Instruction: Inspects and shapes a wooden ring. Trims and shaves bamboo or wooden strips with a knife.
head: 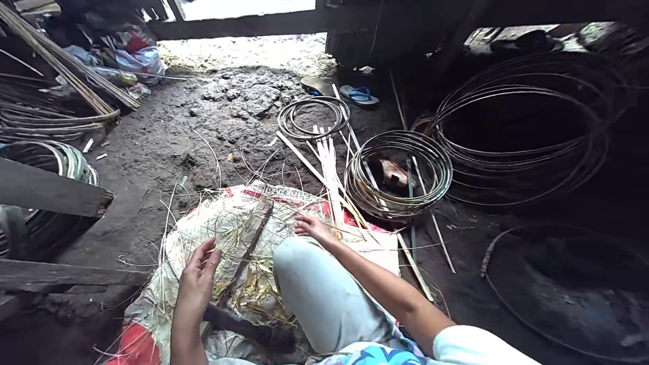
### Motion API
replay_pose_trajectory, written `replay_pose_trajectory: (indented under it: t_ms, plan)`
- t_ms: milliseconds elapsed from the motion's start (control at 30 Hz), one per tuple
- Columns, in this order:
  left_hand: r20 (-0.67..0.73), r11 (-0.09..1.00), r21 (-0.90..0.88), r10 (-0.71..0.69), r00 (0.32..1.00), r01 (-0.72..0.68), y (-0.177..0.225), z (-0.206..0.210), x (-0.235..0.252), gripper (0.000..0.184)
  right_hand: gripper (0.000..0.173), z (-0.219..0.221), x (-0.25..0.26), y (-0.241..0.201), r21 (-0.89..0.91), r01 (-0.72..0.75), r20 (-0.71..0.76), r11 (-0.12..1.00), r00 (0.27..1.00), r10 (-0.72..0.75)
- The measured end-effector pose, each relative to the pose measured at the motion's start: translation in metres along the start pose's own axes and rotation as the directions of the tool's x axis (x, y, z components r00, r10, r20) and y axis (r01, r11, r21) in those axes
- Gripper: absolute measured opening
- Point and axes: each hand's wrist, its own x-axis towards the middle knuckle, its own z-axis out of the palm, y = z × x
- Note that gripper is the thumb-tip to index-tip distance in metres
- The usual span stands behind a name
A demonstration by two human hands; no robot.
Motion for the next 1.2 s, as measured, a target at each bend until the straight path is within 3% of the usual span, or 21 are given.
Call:
replay_pose_trajectory:
  t_ms: [67,200,367,467,533,600,667,733,800,900,933,1000,1067,1133,1200]
  plan:
    - [0.009,1.0,0.02,-0.011,1.0,0.01,0.0,-0.001,-0.002,0.045,0.035,-0.006,-0.021,0.013,-0.206,0.042,0.036,0.978,0.999,-0.036]
    - [0.022,0.998,0.056,-0.015,1.0,0.014,0.002,-0.002,-0.003,0.045,0.032,-0.022,-0.039,0.003,-0.327,0.093,0.088,0.941,0.994,-0.068]
    - [0.02,0.999,0.047,0.016,1.0,-0.017,0.01,-0.01,-0.016,0.044,0.037,-0.031,-0.047,-0.052,-0.145,0.037,0.034,0.989,0.999,-0.033]
    - [-0.016,0.997,0.075,0.028,0.999,-0.027,0.011,-0.022,-0.032,0.044,0.035,-0.027,-0.068,-0.074,-0.15,0.146,0.036,0.978,0.989,-0.142]
    - [-0.104,0.992,0.106,0.087,0.991,-0.076,0.006,-0.036,-0.052,0.044,0.035,-0.018,-0.099,-0.096,-0.365,0.305,0.035,0.879,0.948,-0.315]
    - [-0.242,0.978,0.179,0.146,0.959,-0.104,-0.011,-0.053,-0.082,0.044,0.035,-0.003,-0.124,-0.123,-0.565,0.466,0.088,0.681,0.855,-0.512]
    - [-0.372,0.975,0.223,0.09,0.924,-0.005,-0.02,-0.067,-0.12,0.049,0.034,0.018,-0.128,-0.151,-0.61,0.6,0.18,0.517,0.74,-0.648]
    - [-0.496,0.973,0.185,-0.03,0.868,0.139,-0.027,-0.072,-0.162,0.047,0.033,0.053,-0.126,-0.17,-0.539,0.698,0.283,0.472,0.678,-0.679]
    - [-0.564,0.974,0.0,-0.187,0.804,0.226,-0.049,-0.063,-0.206,0.043,0.033,0.095,-0.118,-0.166,-0.434,0.721,0.403,0.54,0.691,-0.6]
    - [-0.563,0.836,-0.494,-0.517,0.644,0.239,-0.081,-0.021,-0.258,0.054,0.037,0.15,-0.095,-0.099,-0.479,0.532,0.614,0.699,0.772,-0.166]
    - [-0.548,0.769,-0.581,-0.611,0.572,0.265,-0.094,-0.002,-0.275,0.056,0.039,0.164,-0.09,-0.066,-0.533,0.448,0.639,0.718,0.769,-0.005]
    - [-0.541,0.704,-0.544,-0.71,0.45,0.457,-0.122,0.038,-0.312,0.048,0.047,0.184,-0.098,-0.001,-0.632,0.269,0.596,0.727,0.768,0.234]
    - [-0.588,0.612,-0.361,-0.735,0.338,0.704,-0.154,0.072,-0.358,0.041,0.061,0.194,-0.103,0.056,-0.682,0.184,0.518,0.708,0.804,0.29]
    - [-0.712,0.457,-0.315,-0.693,0.111,0.832,-0.18,0.107,-0.407,0.044,0.074,0.198,-0.107,0.085,-0.718,0.265,0.503,0.643,0.837,0.217]
    - [-0.739,0.315,-0.398,-0.667,-0.098,0.862,-0.185,0.131,-0.452,0.044,0.08,0.197,-0.107,0.097,-0.709,0.34,0.512,0.618,0.851,0.119]
